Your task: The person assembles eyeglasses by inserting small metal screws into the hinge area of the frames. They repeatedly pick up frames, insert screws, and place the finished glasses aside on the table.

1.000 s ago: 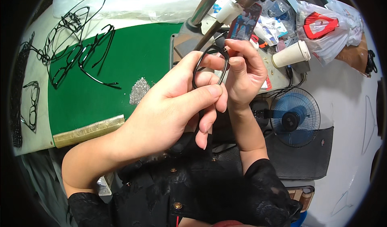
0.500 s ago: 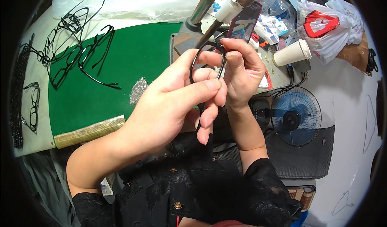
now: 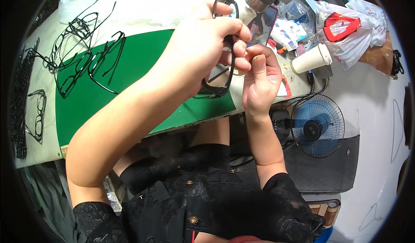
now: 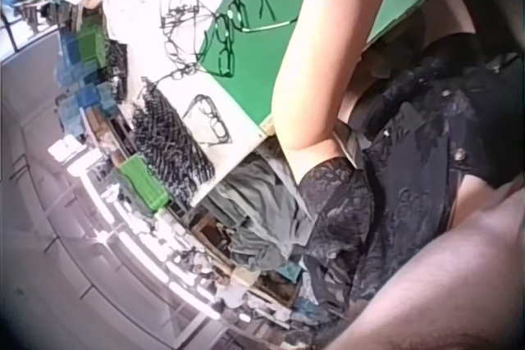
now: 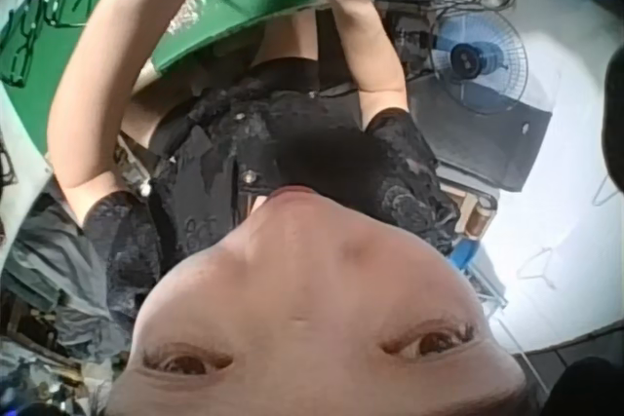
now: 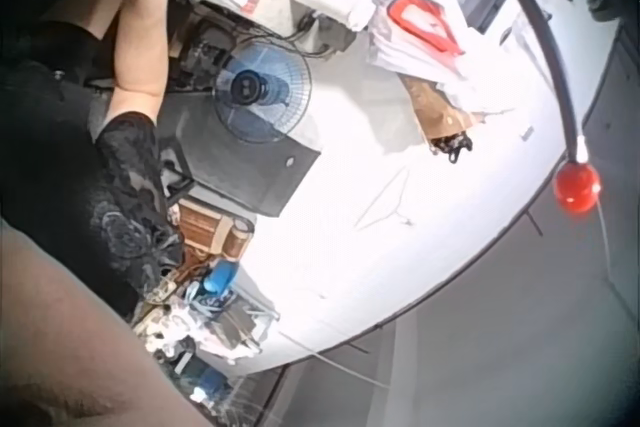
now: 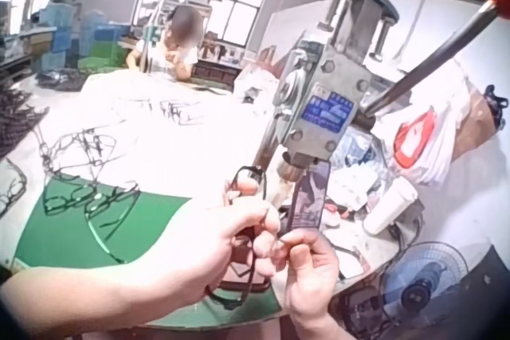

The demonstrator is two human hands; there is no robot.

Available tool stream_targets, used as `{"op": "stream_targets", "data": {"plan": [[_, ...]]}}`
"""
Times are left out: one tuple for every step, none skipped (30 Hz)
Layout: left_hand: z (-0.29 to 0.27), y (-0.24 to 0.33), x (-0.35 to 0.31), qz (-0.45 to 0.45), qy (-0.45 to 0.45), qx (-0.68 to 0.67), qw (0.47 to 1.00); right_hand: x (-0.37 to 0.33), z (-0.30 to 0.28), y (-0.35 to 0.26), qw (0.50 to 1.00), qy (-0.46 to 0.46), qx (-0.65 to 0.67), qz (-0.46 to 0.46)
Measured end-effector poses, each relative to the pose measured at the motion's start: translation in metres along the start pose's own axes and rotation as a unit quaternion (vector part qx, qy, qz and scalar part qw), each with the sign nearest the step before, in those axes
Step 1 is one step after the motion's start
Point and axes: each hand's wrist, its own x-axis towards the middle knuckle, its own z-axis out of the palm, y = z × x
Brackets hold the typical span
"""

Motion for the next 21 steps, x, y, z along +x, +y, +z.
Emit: {"op": "stream_targets", "data": {"plan": [[0.002,-0.001,0.001,0.001,0.002,-0.009,1.000,0.000,-0.002,-0.001,1.000,-0.005,-0.006,-0.001],[0.004,-0.002,0.002,0.001,0.004,-0.017,1.000,0.000,-0.004,-0.003,1.000,-0.002,-0.011,-0.001],[0.006,-0.003,0.004,0.002,0.006,-0.026,1.000,0.000,-0.005,-0.003,1.000,0.001,-0.016,-0.002],[0.006,-0.004,0.006,-0.003,0.001,-0.027,1.000,0.000,-0.005,-0.004,1.000,0.004,-0.018,-0.001],[0.006,-0.004,0.008,-0.008,-0.003,-0.029,1.000,0.000,-0.003,-0.006,1.000,0.010,-0.023,-0.005],[0.007,-0.005,0.010,-0.013,-0.008,-0.031,0.999,0.002,-0.004,-0.007,1.000,0.010,-0.014,-0.004],[0.012,-0.004,0.009,-0.022,0.003,-0.026,0.999,0.002,-0.005,-0.009,1.000,0.008,-0.014,-0.009],[0.011,-0.007,0.011,-0.020,0.000,-0.016,1.000,0.004,-0.006,-0.012,1.000,0.005,-0.014,-0.014],[0.010,-0.010,0.016,-0.018,-0.002,-0.006,1.000,0.006,-0.005,-0.016,1.000,0.021,-0.005,-0.009],[0.010,-0.012,0.019,-0.016,-0.004,0.004,1.000,0.011,-0.010,-0.016,0.999,-0.001,-0.003,-0.039],[0.012,-0.012,0.017,-0.015,-0.006,-0.004,1.000,0.015,-0.012,-0.019,0.998,-0.004,-0.013,-0.055],[0.010,-0.015,0.019,-0.008,-0.010,-0.014,1.000,0.019,-0.012,-0.023,0.997,-0.008,-0.023,-0.070],[0.008,-0.017,0.022,0.000,-0.013,-0.023,1.000,0.024,-0.015,-0.028,0.996,-0.004,-0.046,-0.081],[0.007,-0.018,0.024,0.007,-0.018,-0.033,0.999,0.030,-0.017,-0.034,0.995,0.000,-0.055,-0.085],[0.009,-0.019,0.025,0.011,-0.016,-0.029,0.999,0.036,-0.016,-0.041,0.993,0.003,-0.067,-0.101],[0.009,-0.018,0.020,0.005,-0.022,-0.082,0.996,0.042,-0.016,-0.046,0.991,0.004,-0.074,-0.116],[0.011,-0.018,0.012,-0.002,-0.031,-0.135,0.990,0.047,-0.022,-0.054,0.989,-0.007,-0.094,-0.118],[0.012,-0.019,0.012,-0.009,-0.029,-0.146,0.989,0.053,-0.020,-0.060,0.986,0.013,-0.087,-0.140],[0.012,-0.019,0.010,-0.014,-0.024,-0.156,0.987,0.061,-0.016,-0.064,0.983,0.015,-0.077,-0.164],[0.017,-0.021,0.016,-0.022,-0.017,-0.127,0.991,0.071,-0.017,-0.075,0.978,0.022,-0.078,-0.191],[0.021,-0.023,0.021,-0.031,-0.010,-0.099,0.995,0.081,-0.023,-0.087,0.968,0.032,-0.113,-0.222]]}}
